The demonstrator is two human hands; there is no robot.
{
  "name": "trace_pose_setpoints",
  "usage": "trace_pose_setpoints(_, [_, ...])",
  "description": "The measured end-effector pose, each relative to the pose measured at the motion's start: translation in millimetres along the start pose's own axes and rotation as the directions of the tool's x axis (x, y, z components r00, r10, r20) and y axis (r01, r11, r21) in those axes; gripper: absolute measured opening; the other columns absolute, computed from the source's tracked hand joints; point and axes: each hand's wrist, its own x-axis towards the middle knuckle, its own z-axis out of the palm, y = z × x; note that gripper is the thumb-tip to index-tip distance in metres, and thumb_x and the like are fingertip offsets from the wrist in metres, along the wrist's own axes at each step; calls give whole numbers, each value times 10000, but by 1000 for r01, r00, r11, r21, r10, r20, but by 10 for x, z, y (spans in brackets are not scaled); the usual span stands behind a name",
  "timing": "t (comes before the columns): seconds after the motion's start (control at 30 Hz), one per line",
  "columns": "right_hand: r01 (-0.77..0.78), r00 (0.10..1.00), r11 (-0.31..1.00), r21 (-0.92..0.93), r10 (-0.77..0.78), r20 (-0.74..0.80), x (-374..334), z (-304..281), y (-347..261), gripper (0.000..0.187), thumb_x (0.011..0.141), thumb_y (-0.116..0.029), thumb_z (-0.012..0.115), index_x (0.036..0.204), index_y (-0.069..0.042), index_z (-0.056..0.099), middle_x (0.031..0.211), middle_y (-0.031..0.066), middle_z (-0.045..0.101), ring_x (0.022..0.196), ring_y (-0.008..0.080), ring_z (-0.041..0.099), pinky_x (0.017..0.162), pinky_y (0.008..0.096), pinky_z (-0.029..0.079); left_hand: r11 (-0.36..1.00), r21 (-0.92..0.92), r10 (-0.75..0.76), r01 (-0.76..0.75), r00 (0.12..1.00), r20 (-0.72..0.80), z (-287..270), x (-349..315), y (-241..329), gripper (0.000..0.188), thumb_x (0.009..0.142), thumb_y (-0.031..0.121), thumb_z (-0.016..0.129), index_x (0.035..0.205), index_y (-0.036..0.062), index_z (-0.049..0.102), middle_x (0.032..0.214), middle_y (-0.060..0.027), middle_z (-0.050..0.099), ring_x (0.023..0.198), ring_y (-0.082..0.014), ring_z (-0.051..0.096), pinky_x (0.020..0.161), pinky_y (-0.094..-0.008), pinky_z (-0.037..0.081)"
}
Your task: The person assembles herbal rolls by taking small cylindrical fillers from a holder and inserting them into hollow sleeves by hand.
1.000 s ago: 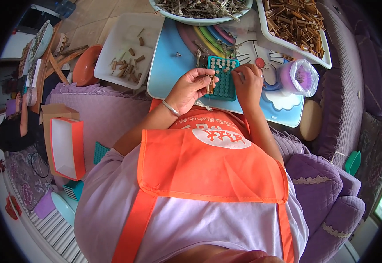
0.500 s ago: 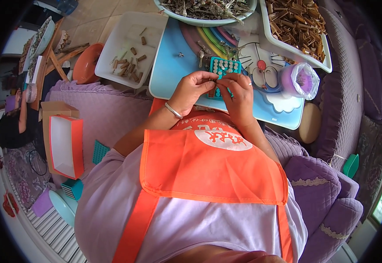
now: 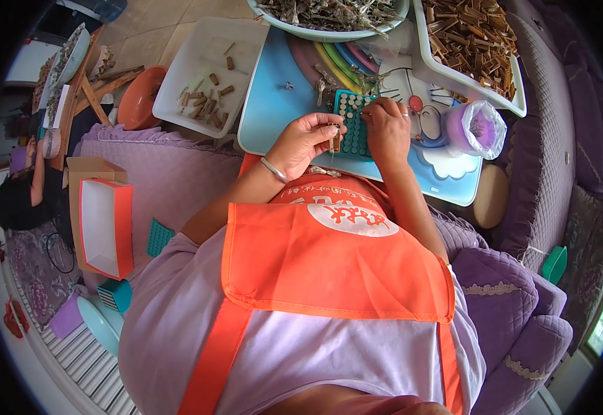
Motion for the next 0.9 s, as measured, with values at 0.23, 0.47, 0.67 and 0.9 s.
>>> trace_pose_setpoints(0.23, [35,996,903,428,6,-94,-71,-205,-308,157,681,-56,740,803,-83,644,863,52,629,831,251,584,768,362,408,999,28,30,-29,1000,-10,49,8,1,241,906,62,617,1136,-5,588,1034,-58,641,927,-123,608,837,-260,493])
trace_pose_setpoints(0.47, [142,990,910,389,-127,-64,-108,-221,-306,166,677,-51,738,809,-91,646,878,40,628,819,248,581,758,363,413,981,155,120,-118,993,-3,105,-10,29,266,889,33,630,1129,-70,580,938,-81,645,769,-124,594,709,-251,494])
trace_pose_setpoints(0.67, [146,982,887,438,-184,47,-120,-188,-260,148,701,-39,723,825,-76,652,898,49,634,861,244,585,770,357,409,954,270,134,-130,991,4,96,-24,17,255,892,30,624,1118,-79,582,906,-73,643,725,-121,584,682,-244,486])
trace_pose_setpoints(0.9, [-88,993,689,719,5,116,-113,-128,-172,151,711,-21,708,852,-66,676,863,56,633,840,275,580,752,367,450,979,190,76,-76,997,8,46,-17,-11,213,909,33,585,1108,-44,587,947,-74,647,790,-114,591,719,-250,489])
